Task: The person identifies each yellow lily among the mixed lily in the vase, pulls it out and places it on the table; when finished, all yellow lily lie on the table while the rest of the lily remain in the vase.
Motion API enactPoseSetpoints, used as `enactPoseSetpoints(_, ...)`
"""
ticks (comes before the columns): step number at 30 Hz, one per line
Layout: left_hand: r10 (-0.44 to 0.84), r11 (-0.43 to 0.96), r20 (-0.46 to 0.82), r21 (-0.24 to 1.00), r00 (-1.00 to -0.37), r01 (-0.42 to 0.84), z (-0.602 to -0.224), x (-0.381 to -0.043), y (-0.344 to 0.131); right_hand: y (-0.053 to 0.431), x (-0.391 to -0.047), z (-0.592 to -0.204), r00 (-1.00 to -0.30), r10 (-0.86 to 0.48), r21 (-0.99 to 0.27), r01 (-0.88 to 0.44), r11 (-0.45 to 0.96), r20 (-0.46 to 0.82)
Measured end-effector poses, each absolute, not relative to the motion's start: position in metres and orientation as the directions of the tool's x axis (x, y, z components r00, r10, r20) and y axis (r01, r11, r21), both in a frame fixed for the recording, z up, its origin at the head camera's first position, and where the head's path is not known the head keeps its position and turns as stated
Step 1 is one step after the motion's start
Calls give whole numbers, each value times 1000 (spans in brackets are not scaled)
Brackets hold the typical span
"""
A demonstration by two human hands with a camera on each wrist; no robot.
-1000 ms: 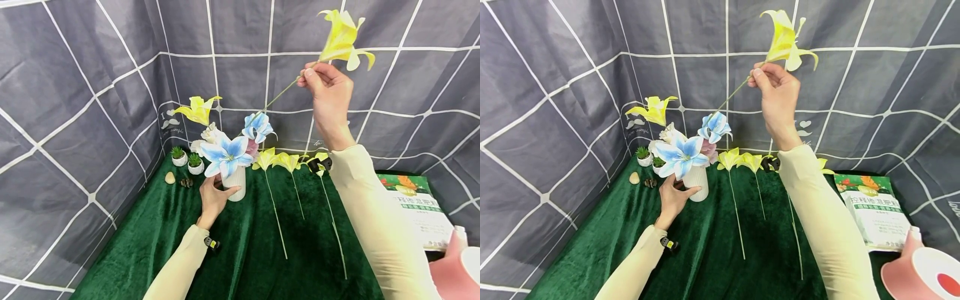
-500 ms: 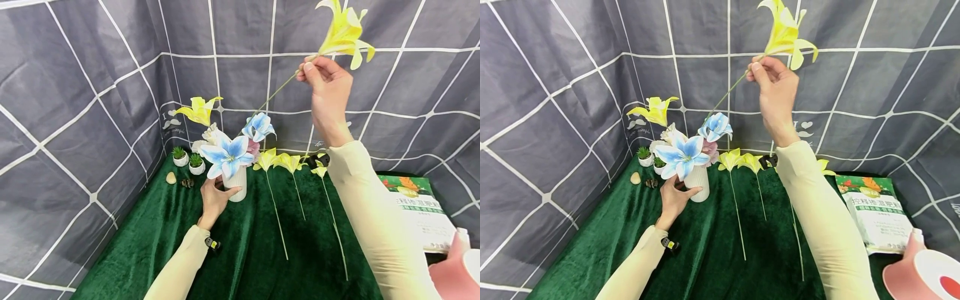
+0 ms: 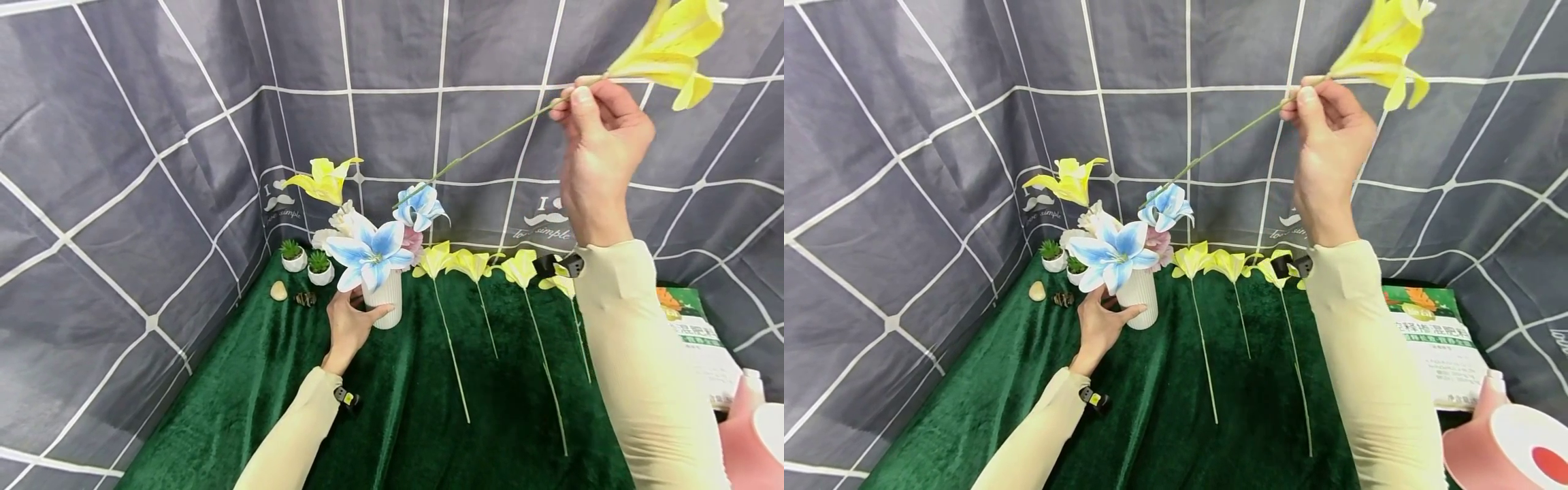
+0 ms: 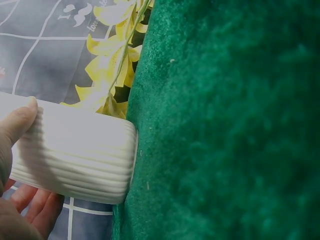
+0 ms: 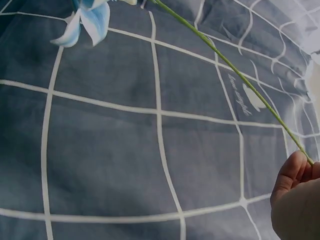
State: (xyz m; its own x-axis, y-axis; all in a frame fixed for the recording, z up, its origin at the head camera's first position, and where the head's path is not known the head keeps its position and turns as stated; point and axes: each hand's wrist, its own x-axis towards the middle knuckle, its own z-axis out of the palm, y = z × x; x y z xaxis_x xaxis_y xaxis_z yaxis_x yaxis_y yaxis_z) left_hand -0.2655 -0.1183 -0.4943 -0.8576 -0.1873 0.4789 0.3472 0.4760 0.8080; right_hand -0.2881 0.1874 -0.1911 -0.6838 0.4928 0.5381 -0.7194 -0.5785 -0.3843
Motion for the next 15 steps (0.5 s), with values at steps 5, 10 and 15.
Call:
enactPoseSetpoints(5,-188,474,486,806,-854,354,-494,-264,-117,209,-271,-183,-634,578,-321,-766,-557,513)
enactPoseSetpoints(10,-183,468,484,808,-856,357,-494,-263,-117,236,-251,-174,-581,667,-244,-809,-534,466)
enactPoseSetpoints(15,-189,467,483,810,-855,354,-494,-265,-119,264,-229,-176,-628,665,-194,-770,-608,404)
